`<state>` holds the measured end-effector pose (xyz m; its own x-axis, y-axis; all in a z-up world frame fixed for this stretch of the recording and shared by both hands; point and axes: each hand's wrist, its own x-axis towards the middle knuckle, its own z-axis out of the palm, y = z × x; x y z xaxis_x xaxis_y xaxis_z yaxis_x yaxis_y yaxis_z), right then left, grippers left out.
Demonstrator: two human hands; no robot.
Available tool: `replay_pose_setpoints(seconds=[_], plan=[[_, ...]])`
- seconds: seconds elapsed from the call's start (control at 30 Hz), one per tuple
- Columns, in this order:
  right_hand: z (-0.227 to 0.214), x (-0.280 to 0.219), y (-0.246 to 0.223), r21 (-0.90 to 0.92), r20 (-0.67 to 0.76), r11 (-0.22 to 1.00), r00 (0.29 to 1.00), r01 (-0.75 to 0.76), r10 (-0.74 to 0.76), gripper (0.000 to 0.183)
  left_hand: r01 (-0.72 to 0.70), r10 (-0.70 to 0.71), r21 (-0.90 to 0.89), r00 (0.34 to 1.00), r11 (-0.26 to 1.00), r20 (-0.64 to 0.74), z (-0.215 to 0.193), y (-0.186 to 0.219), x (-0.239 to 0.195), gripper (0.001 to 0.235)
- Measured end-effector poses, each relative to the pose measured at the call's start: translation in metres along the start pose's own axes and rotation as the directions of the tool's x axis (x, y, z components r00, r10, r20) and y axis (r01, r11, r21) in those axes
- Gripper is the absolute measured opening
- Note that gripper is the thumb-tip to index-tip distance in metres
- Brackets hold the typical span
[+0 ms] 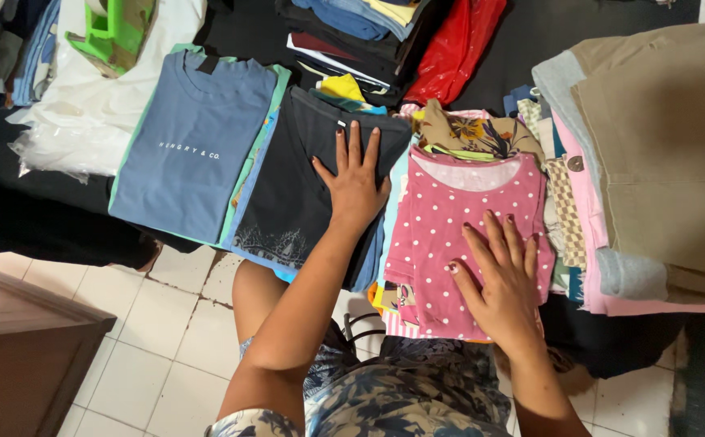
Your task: The person folds various children's clothing items, including t-shirts and shorts, on a table. They handle each item individually, smoothing and stacking them into neat piles.
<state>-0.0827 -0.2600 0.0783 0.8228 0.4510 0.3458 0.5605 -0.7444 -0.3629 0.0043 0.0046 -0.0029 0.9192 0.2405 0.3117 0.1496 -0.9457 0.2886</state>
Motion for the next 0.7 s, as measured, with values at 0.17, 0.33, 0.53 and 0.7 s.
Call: replay_pose_setpoints(seconds=[0.17, 0.33, 0.53, 0.7], plan=[[-0.001, -0.002, 0.000, 0.012, 0.005, 1.000, 1.000, -0.011, 0.011, 0.056, 0.023, -0.023, -0.022, 1.000, 0.999, -0.008, 0.001, -0.006, 0.010, 0.089], [0.000, -0.002, 0.001, 0.024, 0.005, 1.000, 1.000, -0.018, 0.018, 0.055, 0.039, -0.039, -0.013, 0.999, 0.999, 0.023, 0.001, -0.013, 0.018, 0.092], [0.000, -0.004, 0.002, 0.018, -0.004, 1.000, 1.000, -0.008, 0.008, 0.055, 0.022, -0.023, 0.022, 0.999, 1.000, 0.029, 0.004, -0.022, 0.030, 0.090], [0.001, -0.008, 0.004, 0.043, -0.007, 0.999, 1.000, -0.013, 0.014, 0.055, 0.024, -0.025, 0.020, 0.999, 1.000, 0.048, 0.000, -0.022, 0.031, 0.089]])
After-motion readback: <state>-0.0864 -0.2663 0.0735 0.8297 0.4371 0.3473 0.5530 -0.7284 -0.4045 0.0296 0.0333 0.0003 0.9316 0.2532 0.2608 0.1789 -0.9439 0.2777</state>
